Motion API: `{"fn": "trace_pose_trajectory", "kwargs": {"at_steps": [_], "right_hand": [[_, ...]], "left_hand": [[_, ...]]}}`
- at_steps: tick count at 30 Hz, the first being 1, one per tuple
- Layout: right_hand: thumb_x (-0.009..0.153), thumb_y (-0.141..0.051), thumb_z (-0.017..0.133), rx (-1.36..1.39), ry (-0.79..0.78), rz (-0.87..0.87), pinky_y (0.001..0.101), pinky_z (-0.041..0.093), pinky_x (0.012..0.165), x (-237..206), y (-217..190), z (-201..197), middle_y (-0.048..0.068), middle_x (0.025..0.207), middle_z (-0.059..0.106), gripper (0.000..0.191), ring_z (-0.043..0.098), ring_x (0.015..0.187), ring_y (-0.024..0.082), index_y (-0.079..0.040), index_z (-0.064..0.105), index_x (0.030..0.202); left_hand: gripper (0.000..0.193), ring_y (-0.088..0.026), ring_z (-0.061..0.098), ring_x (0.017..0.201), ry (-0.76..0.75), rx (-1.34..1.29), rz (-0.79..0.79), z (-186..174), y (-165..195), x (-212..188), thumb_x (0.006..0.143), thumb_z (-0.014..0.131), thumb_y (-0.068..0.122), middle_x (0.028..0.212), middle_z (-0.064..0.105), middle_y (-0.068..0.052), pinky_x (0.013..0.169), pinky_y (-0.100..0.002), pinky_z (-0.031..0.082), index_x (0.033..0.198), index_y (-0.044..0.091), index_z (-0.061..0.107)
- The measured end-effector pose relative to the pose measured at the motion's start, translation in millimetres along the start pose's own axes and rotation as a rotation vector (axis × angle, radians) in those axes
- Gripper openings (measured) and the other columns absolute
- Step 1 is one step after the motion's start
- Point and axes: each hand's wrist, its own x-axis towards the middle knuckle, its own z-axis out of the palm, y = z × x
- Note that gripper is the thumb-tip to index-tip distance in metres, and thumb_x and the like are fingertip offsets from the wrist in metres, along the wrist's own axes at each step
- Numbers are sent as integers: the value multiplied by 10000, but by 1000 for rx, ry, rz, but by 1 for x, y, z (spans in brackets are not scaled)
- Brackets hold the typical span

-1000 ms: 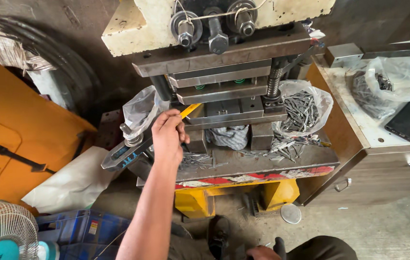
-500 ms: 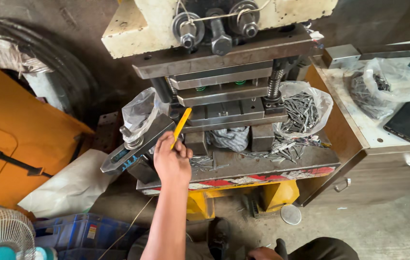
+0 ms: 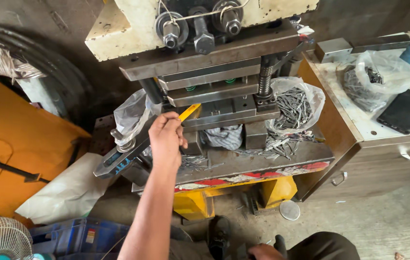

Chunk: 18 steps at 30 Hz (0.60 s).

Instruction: The person operates a manual press machine, repeatedly placing small metal pieces into the die and using a yellow stick to assist with positioning and retrieval. The person collects the processed pieces into a plastic bag on the machine.

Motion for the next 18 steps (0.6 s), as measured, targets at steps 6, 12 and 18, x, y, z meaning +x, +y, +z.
{"fn": "trace_pose_trajectory", "kwargs": {"at_steps": [6, 12, 18], "right_hand": [[907, -658, 589, -4, 31, -105, 754, 229, 1062, 18, 23, 12, 113, 1079, 700, 479, 639, 1159, 310, -212, 690, 1051], [912, -714, 655, 103, 56, -178, 639, 410, 1015, 21, 23, 9, 146, 999, 698, 549, 663, 1058, 355, -172, 705, 982], [848, -563, 592, -4, 96, 39, 815, 50, 1130, 5, 0, 2, -32, 1122, 730, 333, 634, 1229, 166, -339, 721, 1058]], "left_hand": [[79, -128, 399, 420, -48, -48, -112, -11, 7, 18, 896, 570, 38, 578, 471, -30, 411, -333, 384, 961, 55, 612], [81, -149, 404, 429, 14, -321, -185, -15, -24, 11, 883, 586, 62, 577, 468, -36, 435, -348, 384, 958, 74, 615], [87, -157, 412, 434, 24, -409, -116, -12, -43, 12, 889, 602, 62, 588, 482, -44, 439, -351, 381, 973, 67, 623]]}}
